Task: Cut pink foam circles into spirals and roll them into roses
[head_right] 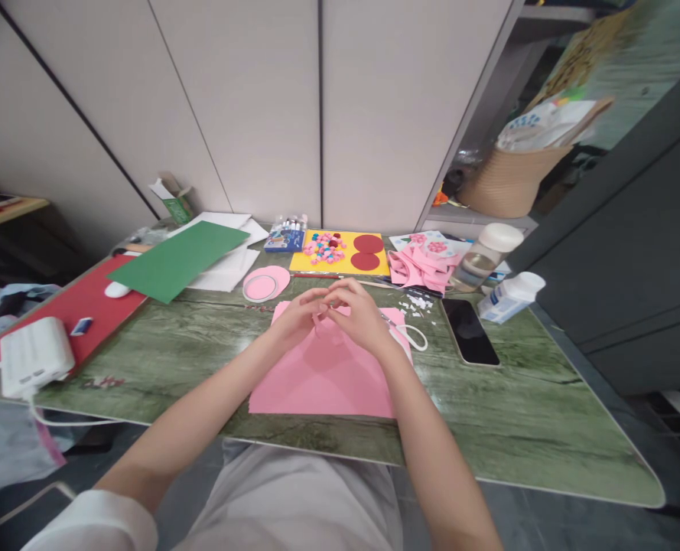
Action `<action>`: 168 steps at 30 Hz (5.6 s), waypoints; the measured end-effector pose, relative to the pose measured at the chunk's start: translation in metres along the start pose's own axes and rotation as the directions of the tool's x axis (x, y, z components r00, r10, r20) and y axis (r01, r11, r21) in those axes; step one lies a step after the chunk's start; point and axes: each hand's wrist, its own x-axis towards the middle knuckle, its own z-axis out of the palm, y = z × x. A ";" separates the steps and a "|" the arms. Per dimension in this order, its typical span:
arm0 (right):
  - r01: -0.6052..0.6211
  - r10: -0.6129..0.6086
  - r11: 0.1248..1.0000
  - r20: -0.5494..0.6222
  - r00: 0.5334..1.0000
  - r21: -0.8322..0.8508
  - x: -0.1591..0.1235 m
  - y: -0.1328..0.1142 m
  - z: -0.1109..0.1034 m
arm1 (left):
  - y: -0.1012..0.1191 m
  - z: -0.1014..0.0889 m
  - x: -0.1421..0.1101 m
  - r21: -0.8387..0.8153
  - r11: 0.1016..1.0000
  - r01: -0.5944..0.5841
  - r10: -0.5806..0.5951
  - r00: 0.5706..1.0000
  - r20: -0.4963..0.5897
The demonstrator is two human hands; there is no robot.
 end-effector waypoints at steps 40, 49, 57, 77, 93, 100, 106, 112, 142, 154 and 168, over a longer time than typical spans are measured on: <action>-0.017 0.017 1.000 -0.006 1.000 -0.004 0.001 0.001 0.003 | -0.003 -0.002 0.003 -0.016 1.000 0.014 -0.015 0.999 -0.052; -0.041 0.039 0.998 -0.027 0.999 -0.054 0.002 0.004 0.010 | -0.005 -0.003 0.003 -0.009 0.999 -0.051 0.051 0.997 -0.055; -0.102 0.098 0.994 -0.101 0.990 -0.028 0.001 0.008 0.009 | -0.004 0.001 0.000 -0.021 1.000 -0.007 0.006 1.000 -0.016; -0.069 0.070 0.997 -0.048 0.996 0.022 0.000 0.003 0.003 | -0.003 0.002 -0.001 -0.003 1.000 0.023 -0.023 0.999 -0.032; -0.014 0.014 1.000 0.006 1.000 -0.005 0.001 0.008 0.005 | -0.003 0.000 0.002 -0.009 0.997 -0.082 0.081 0.996 -0.040; -0.060 0.060 0.998 -0.104 0.993 0.001 0.001 0.007 0.006 | -0.003 0.002 0.000 -0.017 0.998 -0.064 0.063 0.998 -0.026; -0.079 0.085 0.996 -0.137 0.987 0.052 0.002 0.006 0.005 | -0.003 0.002 -0.001 0.005 0.999 -0.053 0.053 0.999 -0.011; -0.071 0.078 0.995 -0.097 0.992 0.076 0.001 0.004 0.007 | -0.001 0.005 -0.004 0.025 0.999 -0.040 0.039 0.999 0.005; -0.035 0.034 0.999 -0.057 0.998 -0.023 0.001 0.003 0.006 | -0.004 0.000 0.001 -0.021 1.000 0.020 -0.021 0.998 -0.052; -0.046 0.049 0.999 -0.096 0.994 0.028 0.001 0.002 0.005 | -0.002 0.006 -0.005 0.016 1.000 0.015 -0.016 1.000 0.023; -0.058 0.060 0.997 -0.043 0.997 0.054 0.001 0.000 0.000 | -0.002 0.001 0.001 -0.020 1.000 0.013 -0.014 0.997 -0.069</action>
